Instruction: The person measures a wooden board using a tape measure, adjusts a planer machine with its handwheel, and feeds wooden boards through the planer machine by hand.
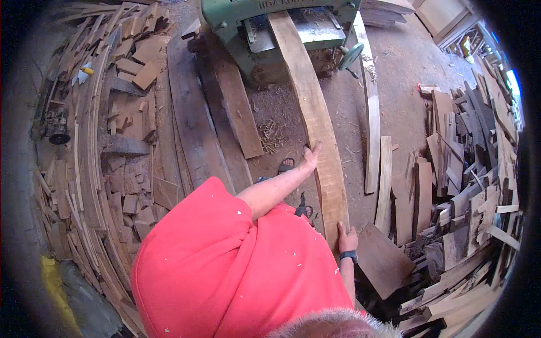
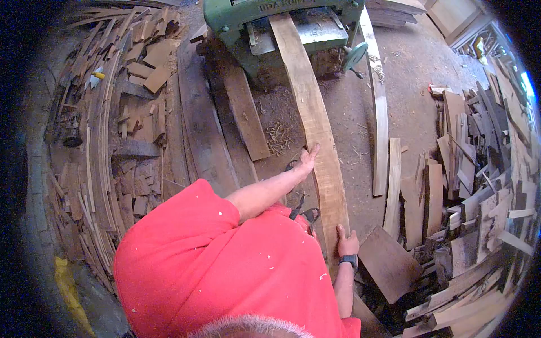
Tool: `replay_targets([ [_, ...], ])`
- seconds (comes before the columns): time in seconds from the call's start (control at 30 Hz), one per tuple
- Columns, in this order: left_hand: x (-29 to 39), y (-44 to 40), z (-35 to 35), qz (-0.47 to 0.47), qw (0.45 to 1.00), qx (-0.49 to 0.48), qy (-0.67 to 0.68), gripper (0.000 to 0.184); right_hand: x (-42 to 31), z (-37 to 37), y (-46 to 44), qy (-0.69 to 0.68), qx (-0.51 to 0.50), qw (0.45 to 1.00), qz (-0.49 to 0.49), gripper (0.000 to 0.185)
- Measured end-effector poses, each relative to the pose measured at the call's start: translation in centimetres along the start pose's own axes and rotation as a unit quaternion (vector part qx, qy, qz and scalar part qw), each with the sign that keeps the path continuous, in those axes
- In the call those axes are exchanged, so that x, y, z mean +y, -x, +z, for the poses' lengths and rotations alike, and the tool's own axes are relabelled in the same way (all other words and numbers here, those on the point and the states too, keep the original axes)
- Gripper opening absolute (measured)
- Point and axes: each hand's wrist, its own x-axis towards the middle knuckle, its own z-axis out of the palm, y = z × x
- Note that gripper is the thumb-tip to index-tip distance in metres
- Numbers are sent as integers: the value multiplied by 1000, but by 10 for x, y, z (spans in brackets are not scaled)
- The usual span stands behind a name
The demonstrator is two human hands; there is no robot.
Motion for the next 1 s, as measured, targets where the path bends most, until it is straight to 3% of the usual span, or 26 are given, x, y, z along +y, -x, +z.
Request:
replay_targets([
  [0.17,7,7,-1,35,998,-18,42,82,-23,-10,-1,7,4,1000,0,83],
  [0.23,14,14,0,14,1000,12,7,83,-34,-17,-3,9,-55,998,33,97],
  [0.37,22,20,-3,-58,996,6,-63,82,-33,-6,-9,5,15,1000,-7,85],
  [0.53,-11,-3,2,30,999,-28,35,71,-40,-5,-18,26,-8,1000,2,91],
  [0.63,-11,-2,5,24,998,-21,56,67,-44,-3,-24,26,-11,1000,3,94],
  [1.0,14,-7,-4,-12,1000,-20,-10,77,-64,1,-38,24,15,1000,5,96],
])
